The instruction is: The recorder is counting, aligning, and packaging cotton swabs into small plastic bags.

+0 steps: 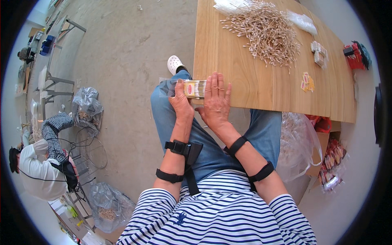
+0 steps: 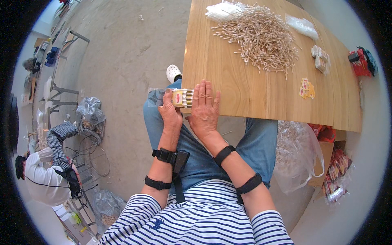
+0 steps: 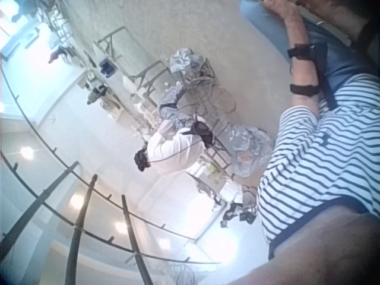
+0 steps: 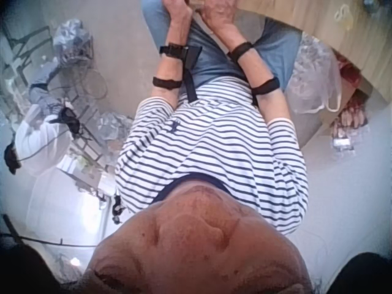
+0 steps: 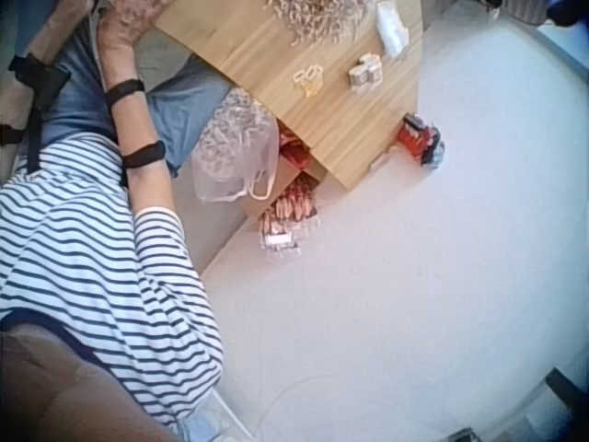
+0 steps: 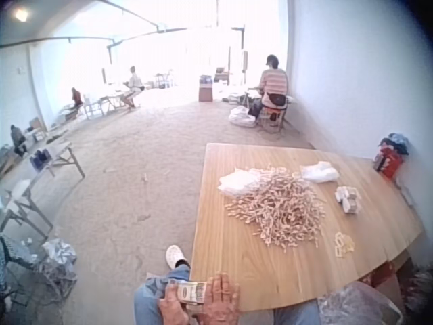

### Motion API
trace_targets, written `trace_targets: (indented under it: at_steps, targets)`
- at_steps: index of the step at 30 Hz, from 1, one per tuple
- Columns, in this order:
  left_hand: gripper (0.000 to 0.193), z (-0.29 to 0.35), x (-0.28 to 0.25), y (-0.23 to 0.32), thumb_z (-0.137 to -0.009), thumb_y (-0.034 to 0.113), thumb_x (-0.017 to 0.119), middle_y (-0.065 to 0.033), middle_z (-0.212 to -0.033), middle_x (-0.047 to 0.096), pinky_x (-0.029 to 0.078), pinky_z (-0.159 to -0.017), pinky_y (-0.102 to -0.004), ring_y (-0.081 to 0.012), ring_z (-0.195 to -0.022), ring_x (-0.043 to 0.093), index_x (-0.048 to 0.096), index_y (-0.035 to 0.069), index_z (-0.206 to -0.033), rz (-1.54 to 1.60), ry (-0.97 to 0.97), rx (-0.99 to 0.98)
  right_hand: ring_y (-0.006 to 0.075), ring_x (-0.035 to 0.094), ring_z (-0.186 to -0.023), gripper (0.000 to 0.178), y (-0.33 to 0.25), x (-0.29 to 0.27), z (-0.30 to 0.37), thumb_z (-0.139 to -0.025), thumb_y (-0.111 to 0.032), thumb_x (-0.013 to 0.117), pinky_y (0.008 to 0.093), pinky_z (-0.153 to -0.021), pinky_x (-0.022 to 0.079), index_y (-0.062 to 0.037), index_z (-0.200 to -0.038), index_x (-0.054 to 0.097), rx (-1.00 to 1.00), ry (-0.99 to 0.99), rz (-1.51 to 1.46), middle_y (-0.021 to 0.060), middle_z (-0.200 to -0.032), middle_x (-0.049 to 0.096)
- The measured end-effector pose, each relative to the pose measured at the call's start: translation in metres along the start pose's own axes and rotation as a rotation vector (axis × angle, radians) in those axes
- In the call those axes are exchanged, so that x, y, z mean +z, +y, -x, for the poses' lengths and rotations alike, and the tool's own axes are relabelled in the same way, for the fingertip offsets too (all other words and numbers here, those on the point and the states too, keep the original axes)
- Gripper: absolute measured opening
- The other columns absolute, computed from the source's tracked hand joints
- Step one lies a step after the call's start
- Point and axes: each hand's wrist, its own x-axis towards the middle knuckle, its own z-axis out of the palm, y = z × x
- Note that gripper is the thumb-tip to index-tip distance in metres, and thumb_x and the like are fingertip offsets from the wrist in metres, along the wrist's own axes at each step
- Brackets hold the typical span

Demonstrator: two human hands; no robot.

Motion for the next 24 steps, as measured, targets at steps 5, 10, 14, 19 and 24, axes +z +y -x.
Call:
trace_targets:
  at_steps: [5, 10, 14, 19, 24]
  targets:
    - [0.013, -0.001, -0.001, -0.002, -0.096, 0.018, 0.070, -0.0020, -0.093, 0.069, 0.060, -0.071, -0.0312, -0.0134, -0.081, 0.070, 0.068, 0.005, -0.095, 0.006, -0.011, 0.025, 0.0330, 0.016, -0.157, 0.098, -0.005, 0.003, -0.001, -0.070, -0.029, 0.078, 0.0590, -0.124, 0.012, 0.0035, -0.152, 0.036, -0.027, 0.049, -0.035, 0.0202, -0.163, 0.029]
    - [0.012, -0.001, -0.002, -0.001, -0.098, 0.018, 0.068, -0.0007, -0.091, 0.068, 0.060, -0.069, -0.0306, -0.0129, -0.079, 0.069, 0.067, 0.007, -0.095, 0.005, -0.058, 0.041, 0.0327, 0.018, -0.156, 0.095, -0.007, 0.011, -0.002, -0.071, -0.028, 0.076, 0.0590, -0.124, 0.011, 0.0032, -0.152, 0.036, -0.024, 0.083, -0.005, 0.0193, -0.164, 0.028]
    - [0.012, 0.001, 0.002, 0.000, -0.098, 0.018, 0.068, -0.0001, -0.090, 0.068, 0.060, -0.068, -0.0306, -0.0129, -0.079, 0.069, 0.066, 0.007, -0.095, -0.019, -0.010, 0.002, 0.0331, 0.015, -0.157, 0.114, -0.005, 0.018, -0.003, -0.064, -0.033, 0.088, 0.0584, -0.124, 0.011, 0.0035, -0.155, 0.029, -0.036, 0.121, 0.043, 0.0204, -0.166, 0.021]
    - [0.015, 0.000, 0.000, 0.001, -0.099, 0.023, 0.068, -0.0008, -0.092, 0.068, 0.060, -0.072, -0.0321, -0.0147, -0.081, 0.070, 0.065, 0.008, -0.099, -0.031, -0.012, 0.006, 0.0325, 0.017, -0.156, 0.095, -0.007, 0.011, -0.003, -0.073, -0.029, 0.076, 0.0593, -0.124, 0.010, 0.0032, -0.153, 0.035, -0.023, 0.071, -0.029, 0.0192, -0.164, 0.028]
    - [0.026, 0.003, 0.004, 0.019, -0.099, 0.032, 0.067, -0.0031, -0.098, 0.068, 0.059, -0.077, -0.0352, -0.0175, -0.086, 0.070, 0.064, 0.007, -0.105, 0.152, 0.034, -0.174, 0.0323, 0.015, -0.157, 0.107, -0.008, 0.004, -0.003, -0.068, -0.036, 0.081, 0.0591, -0.125, 0.010, 0.0031, -0.154, 0.032, -0.017, -0.002, 0.020, 0.0191, -0.165, 0.025]
